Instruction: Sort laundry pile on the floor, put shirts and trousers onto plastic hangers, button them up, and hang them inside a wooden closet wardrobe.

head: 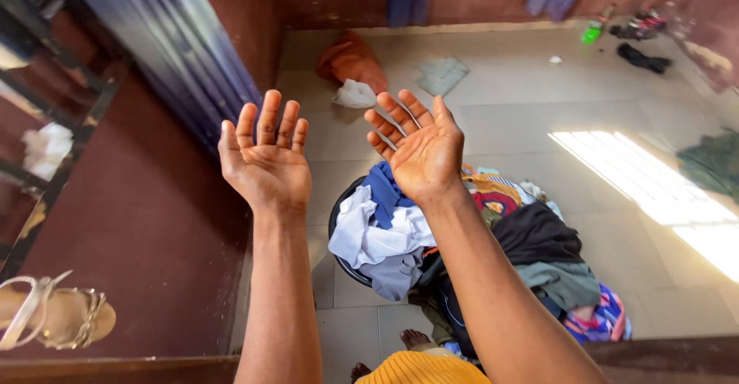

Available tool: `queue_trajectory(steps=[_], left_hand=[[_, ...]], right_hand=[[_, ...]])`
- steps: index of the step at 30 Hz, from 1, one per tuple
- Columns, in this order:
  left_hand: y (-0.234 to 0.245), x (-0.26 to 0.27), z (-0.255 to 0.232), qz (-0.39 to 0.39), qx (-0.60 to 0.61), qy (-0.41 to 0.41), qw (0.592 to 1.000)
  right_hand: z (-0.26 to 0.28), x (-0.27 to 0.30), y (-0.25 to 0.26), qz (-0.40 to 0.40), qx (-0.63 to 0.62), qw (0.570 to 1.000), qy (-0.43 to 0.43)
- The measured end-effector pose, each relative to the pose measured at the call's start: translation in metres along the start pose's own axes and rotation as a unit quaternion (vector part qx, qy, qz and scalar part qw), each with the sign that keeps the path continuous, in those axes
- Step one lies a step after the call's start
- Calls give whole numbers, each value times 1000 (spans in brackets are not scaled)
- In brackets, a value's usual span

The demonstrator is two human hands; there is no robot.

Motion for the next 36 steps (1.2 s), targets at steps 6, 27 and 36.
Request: queue_trajectory(steps=[6,27,36], left_hand=[[-14,10,30,24,4,67,997],[-32,22,109,112,41,120,986],[-62,49,145,34,-42,167,985]], right_hand=[[29,27,25,-58,3,996,68],[98,51,65,-129,52,982,129],[142,70,80,-148,49,978,136]])
Point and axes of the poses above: each hand's wrist, its own x-axis away from the middle knuckle, its own y-axis out of the back of the hand, z = x × y, the point moved 5 cm from there along -x, towards the middle knuckle, and after that the axes turned 5 degrees about -x, right-handed, at the moved point
